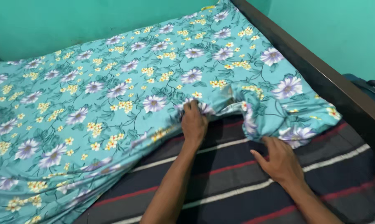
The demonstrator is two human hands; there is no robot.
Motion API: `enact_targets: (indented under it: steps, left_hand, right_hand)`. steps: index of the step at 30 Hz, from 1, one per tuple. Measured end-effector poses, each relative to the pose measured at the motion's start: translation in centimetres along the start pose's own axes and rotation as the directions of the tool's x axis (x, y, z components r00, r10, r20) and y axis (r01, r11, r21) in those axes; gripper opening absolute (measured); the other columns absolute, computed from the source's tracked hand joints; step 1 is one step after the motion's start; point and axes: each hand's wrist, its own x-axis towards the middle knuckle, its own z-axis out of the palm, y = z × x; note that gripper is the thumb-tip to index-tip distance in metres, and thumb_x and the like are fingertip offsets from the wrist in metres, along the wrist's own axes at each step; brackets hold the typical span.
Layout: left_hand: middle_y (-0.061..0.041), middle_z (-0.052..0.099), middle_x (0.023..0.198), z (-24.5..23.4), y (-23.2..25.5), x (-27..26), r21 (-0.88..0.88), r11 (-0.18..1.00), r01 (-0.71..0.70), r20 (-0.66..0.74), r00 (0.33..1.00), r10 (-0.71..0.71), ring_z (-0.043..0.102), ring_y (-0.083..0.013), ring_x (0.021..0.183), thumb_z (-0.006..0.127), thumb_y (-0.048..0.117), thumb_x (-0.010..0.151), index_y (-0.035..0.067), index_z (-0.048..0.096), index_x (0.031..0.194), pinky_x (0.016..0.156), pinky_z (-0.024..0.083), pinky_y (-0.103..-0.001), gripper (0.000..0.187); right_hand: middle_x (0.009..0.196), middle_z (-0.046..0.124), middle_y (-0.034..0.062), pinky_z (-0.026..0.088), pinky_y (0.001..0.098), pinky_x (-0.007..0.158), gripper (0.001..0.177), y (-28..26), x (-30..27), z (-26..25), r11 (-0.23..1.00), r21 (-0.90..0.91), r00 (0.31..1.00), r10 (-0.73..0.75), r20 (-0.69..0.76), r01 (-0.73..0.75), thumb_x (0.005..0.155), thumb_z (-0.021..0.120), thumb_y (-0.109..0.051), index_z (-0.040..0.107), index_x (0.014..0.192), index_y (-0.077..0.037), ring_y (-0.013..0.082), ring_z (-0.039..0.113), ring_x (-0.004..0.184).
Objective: The person folds a floral-patterned bed sheet on a bed. They repeatedly fold the sheet from one side to the other, smoothing it with their hands, and continue folding until the sheet is compacted into a smaller bundle.
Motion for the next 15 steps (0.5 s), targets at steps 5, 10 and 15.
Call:
enact_targets:
  steps: [5,10,15]
  left_hand:
    - [-0.032,0.028,0.156,1.6,-1.2,-0.9,0.135,0.982,-0.133,0.202,0.974,0.105,0.050,-0.0519,0.122,0.063,0.037,0.088,0.003,0.034,0.156,0.106,0.028,-0.068,0.082]
    - [-0.021,0.026,0.167,1.0,-1.3,-4.2,0.189,0.962,-0.197,0.378,0.919,0.114,0.042,-0.0496,0.136,0.050,0.050,0.096,0.006,0.034,0.159,0.116,0.024,-0.064,0.078]
    - [-0.023,0.026,0.168,-2.2,-2.7,-8.1,0.038,0.943,-0.332,0.403,0.868,0.289,0.025,-0.0445,0.152,0.048,0.055,0.097,0.011,0.037,0.159,0.121,0.014,-0.062,0.077]
  right_hand:
    - [0.122,0.067,0.0176,0.047,0.0480,0.096,0.062,0.2,0.2,0.3,0.996,-0.090,1.000,-0.011,-0.002,0.011,0.079,0.073,-0.045,0.064,0.123,-0.002,0.0373,0.062,0.115]
    - [0.117,0.070,0.0146,0.049,0.0464,0.097,0.054,1.0,0.1,0.9,0.995,-0.070,0.997,-0.069,-0.033,0.066,0.080,0.072,-0.046,0.068,0.114,-0.004,0.0349,0.065,0.113]
    - [0.105,0.074,0.0122,0.054,0.0439,0.089,0.047,1.6,-0.1,0.9,0.996,-0.085,0.999,-0.005,0.038,0.008,0.079,0.073,-0.046,0.072,0.104,-0.006,0.0334,0.070,0.101]
